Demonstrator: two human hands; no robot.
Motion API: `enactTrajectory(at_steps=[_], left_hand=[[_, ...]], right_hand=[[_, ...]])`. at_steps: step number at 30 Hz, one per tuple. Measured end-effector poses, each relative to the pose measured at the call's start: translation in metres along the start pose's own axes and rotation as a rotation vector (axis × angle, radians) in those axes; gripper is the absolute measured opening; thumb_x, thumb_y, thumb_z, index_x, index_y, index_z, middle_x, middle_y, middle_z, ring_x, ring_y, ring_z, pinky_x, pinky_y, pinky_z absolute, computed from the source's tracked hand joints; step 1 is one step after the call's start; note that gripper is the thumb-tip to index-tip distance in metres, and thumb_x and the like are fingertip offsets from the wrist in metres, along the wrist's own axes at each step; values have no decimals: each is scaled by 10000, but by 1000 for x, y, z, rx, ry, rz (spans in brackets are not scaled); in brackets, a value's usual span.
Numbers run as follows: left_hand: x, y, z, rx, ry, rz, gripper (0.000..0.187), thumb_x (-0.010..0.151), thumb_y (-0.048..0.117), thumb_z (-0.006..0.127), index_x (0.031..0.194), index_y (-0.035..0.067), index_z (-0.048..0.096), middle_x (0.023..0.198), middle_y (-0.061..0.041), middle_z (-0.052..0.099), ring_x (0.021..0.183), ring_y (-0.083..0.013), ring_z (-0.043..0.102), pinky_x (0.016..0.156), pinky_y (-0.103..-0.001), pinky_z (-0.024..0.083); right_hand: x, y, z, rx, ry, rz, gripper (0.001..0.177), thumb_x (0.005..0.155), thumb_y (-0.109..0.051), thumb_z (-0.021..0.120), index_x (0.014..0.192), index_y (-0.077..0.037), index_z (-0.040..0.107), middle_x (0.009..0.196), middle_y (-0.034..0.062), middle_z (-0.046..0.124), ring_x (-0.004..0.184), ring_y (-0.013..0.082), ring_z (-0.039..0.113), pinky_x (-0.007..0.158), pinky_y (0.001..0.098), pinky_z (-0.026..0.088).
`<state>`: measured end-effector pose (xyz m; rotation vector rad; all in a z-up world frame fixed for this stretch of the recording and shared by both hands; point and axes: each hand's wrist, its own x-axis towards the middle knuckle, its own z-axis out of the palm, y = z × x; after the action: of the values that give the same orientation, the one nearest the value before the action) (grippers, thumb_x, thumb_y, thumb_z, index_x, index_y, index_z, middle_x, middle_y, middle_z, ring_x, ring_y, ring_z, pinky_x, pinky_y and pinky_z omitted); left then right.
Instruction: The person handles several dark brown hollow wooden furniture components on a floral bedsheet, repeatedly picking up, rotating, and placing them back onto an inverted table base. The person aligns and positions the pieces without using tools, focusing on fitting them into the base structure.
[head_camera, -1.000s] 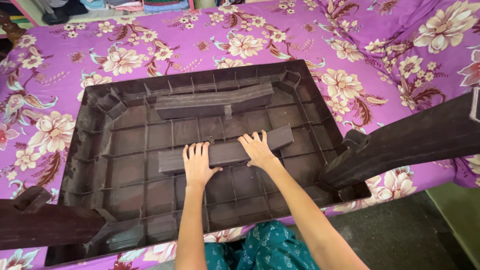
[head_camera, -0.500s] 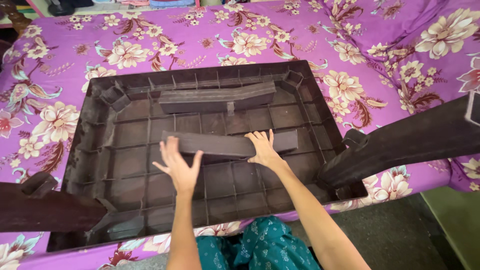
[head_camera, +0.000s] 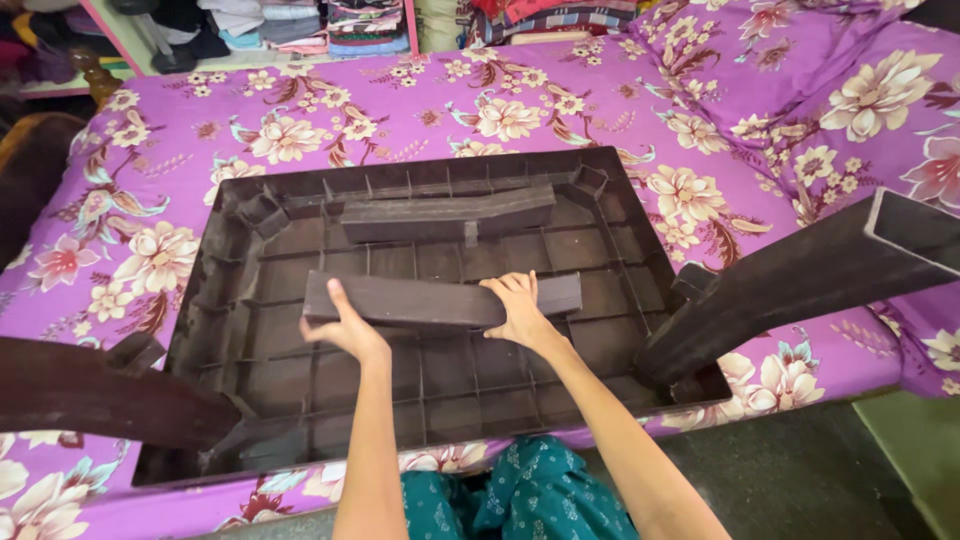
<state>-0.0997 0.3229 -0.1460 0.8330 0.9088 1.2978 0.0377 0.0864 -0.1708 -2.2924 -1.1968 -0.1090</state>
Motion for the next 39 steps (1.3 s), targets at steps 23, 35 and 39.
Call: enactTrajectory(at_steps=[23, 35, 39], left_hand=[[-78, 53, 82, -175, -515, 239, 909, 772, 201, 914, 1463, -60, 384, 1377, -139, 546, 1257, -227, 549, 1103, -365, 429], [-111, 91, 73, -42, -605, 512, 856, 705, 201, 966, 1371, -40, 484, 1267, -133, 609, 1141, -230, 611, 1005, -369, 505], [-122, 113, 65, -26, -709, 601, 847, 675, 214, 990, 1326, 5, 489, 1201, -115, 627, 1102, -207, 622, 978, -362, 541]], right_hand=[[-5, -45, -87, 471, -13, 179, 1087, 521, -339, 967, 1450, -105, 454, 1362, 177, 627, 1288, 332, 601, 1089, 419, 467], [11, -110, -165, 267, -3, 20, 972, 588, -382, 959, 1397, -97, 501, 1295, 161, 659, 1172, 346, 653, 951, 451, 527], [9, -105, -165, 280, 113, -182, 952, 583, -359, 967, 1355, -53, 500, 1263, 188, 641, 1117, 365, 650, 908, 442, 545]])
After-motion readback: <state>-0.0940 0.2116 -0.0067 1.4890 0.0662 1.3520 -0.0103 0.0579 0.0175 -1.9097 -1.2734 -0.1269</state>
